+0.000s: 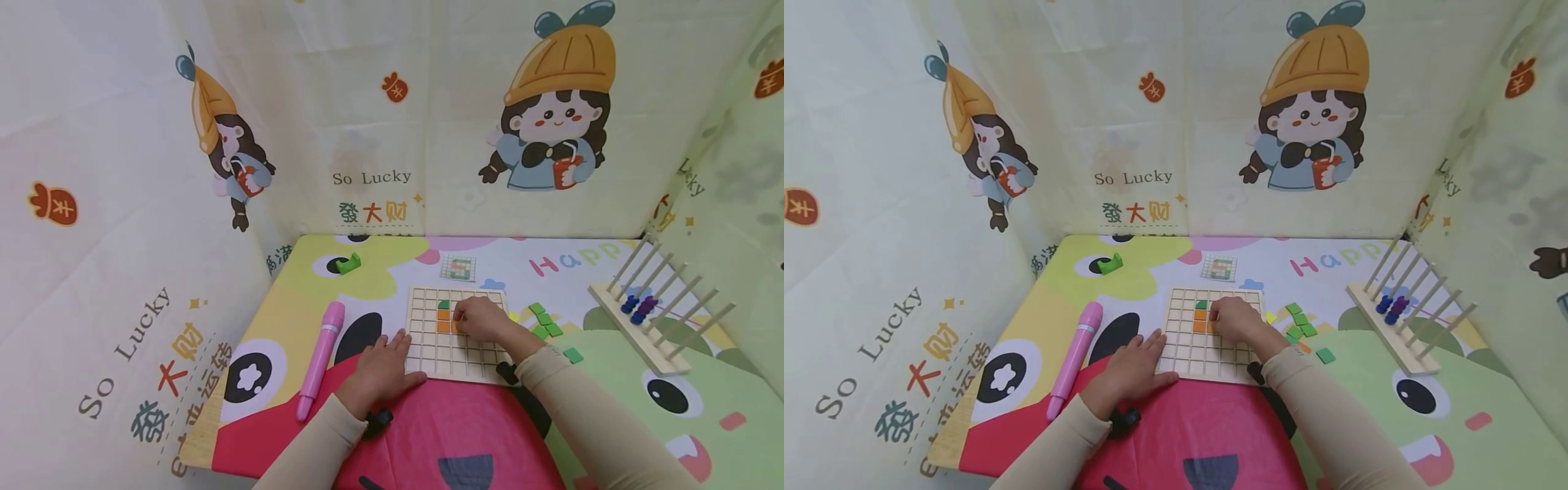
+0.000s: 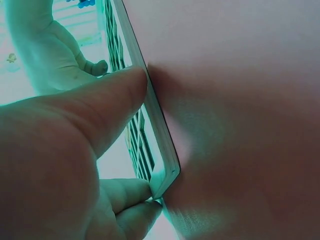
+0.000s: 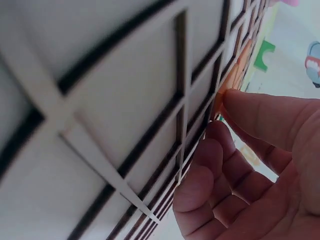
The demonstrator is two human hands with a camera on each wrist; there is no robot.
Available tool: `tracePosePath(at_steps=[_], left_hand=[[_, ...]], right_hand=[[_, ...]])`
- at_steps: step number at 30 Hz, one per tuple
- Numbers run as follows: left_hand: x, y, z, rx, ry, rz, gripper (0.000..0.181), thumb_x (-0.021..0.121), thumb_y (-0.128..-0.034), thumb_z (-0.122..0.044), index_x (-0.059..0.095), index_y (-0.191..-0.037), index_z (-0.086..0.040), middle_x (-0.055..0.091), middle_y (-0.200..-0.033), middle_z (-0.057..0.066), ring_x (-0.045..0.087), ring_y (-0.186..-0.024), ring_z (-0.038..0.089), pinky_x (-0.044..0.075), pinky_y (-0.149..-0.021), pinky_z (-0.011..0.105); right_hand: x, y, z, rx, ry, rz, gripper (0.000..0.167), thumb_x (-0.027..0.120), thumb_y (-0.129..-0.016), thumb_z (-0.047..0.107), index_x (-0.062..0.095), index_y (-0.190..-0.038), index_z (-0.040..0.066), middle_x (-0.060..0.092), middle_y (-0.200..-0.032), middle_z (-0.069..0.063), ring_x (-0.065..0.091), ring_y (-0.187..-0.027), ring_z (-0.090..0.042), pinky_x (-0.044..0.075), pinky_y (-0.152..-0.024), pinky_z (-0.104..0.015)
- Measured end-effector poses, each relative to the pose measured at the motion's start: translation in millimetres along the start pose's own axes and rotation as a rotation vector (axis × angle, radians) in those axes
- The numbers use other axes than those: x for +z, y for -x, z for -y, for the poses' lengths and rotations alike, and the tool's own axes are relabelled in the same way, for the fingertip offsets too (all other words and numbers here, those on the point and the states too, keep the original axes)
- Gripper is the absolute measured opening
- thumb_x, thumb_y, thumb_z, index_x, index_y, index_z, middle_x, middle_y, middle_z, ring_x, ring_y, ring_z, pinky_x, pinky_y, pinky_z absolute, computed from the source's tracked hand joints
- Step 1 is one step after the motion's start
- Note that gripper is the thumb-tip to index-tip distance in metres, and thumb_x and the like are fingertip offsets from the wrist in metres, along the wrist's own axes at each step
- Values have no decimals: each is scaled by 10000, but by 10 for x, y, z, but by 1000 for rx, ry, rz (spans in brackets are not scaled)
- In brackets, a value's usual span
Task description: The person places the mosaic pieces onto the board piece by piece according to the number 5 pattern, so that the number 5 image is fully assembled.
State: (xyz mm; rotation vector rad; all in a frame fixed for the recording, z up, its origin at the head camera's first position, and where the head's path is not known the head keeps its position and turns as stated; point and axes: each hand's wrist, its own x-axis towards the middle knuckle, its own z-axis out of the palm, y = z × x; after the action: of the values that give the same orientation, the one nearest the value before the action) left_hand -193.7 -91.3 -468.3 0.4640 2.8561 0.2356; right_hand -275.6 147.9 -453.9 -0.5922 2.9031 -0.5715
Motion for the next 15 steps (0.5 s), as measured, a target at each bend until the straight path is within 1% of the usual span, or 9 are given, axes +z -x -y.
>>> tracePosePath(at_steps=[2,6,10,15], left_hand=[[1,4,-4,4,0,-2,909,717,-890,-589,397,-1604,-127,386,-1664,72,403,-1474,408,413,-1153,590],[6,11,-9,6,4,-6,910,720,-887,-589,403,-1600,-122,391,-1661,73,406,-1471,408,412,-1153,592],[4,9,-9,-1,16,0,912,723,-886,-585,399,-1601,-119,385,-1663,73,396,-1474,408,406,-1157,592],[11,-3,6,-5,14,2,919,720,-886,-585,387,-1608,-122,372,-1671,70,384,-1481,405,404,-1158,591]], right_hand=[[16,-3,1,19,12,-2,64,694,-931,96,739,-936,142,733,-937,-17,611,-829,-179,538,-787,-395],[8,25,7,23,23,-15,60,695,-947,111,745,-945,144,732,-954,-20,613,-846,-186,545,-811,-411],[-56,108,-17,10,-38,-36,102,670,-983,122,759,-1029,101,744,-1002,-49,631,-883,-205,553,-838,-440],[-160,283,-168,19,-126,-68,188,614,-1027,145,734,-1138,54,742,-1090,-98,668,-994,-262,556,-869,-476]])
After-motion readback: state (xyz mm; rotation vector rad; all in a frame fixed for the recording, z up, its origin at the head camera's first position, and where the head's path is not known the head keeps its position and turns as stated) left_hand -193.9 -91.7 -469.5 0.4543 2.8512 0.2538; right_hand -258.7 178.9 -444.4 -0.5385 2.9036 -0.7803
